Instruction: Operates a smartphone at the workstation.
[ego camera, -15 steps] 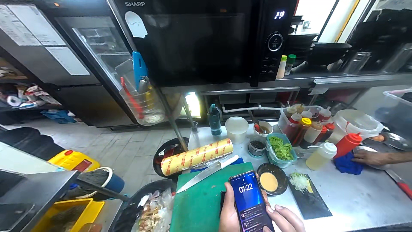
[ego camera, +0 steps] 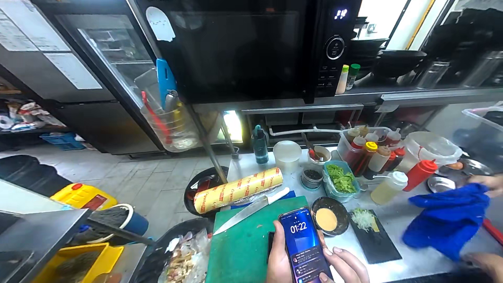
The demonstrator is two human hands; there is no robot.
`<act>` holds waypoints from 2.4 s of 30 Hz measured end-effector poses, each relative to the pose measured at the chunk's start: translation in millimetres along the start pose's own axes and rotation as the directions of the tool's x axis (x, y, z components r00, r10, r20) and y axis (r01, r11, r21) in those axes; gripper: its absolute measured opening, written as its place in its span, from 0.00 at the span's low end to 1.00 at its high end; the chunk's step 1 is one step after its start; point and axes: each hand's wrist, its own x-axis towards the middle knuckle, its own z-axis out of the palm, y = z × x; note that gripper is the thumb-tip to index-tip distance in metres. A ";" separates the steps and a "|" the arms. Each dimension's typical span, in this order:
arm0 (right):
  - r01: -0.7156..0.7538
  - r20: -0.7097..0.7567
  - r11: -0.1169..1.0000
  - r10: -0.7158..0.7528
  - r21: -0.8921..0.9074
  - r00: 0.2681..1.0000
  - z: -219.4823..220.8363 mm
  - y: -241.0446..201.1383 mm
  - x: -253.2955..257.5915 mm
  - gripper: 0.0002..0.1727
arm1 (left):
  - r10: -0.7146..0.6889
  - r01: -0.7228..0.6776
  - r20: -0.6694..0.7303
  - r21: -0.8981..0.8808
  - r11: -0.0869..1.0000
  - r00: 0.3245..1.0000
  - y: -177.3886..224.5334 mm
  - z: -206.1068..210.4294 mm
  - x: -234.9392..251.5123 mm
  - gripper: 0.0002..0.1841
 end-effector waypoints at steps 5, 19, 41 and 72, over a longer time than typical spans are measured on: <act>-0.011 -0.007 1.000 0.011 0.001 1.000 0.2 0.6 -2.5 0.11 | 0.002 -0.002 0.004 -0.017 1.000 1.000 -1.4 -0.5 -0.1 0.54; -0.031 0.026 0.999 0.031 0.011 0.999 -3.6 2.8 -2.1 0.10 | 0.002 -0.001 -0.014 0.019 1.000 1.000 -4.8 -0.5 3.4 0.54; -0.215 0.150 0.971 0.230 -0.108 0.962 -10.8 4.7 0.0 0.37 | 0.015 -0.012 -0.110 0.022 1.000 0.994 -12.1 -8.7 3.9 0.51; -0.251 0.154 0.965 0.261 -0.081 0.953 -16.9 5.6 -8.6 0.32 | -0.011 0.022 -0.158 0.070 0.997 0.987 -18.4 -7.9 0.2 0.52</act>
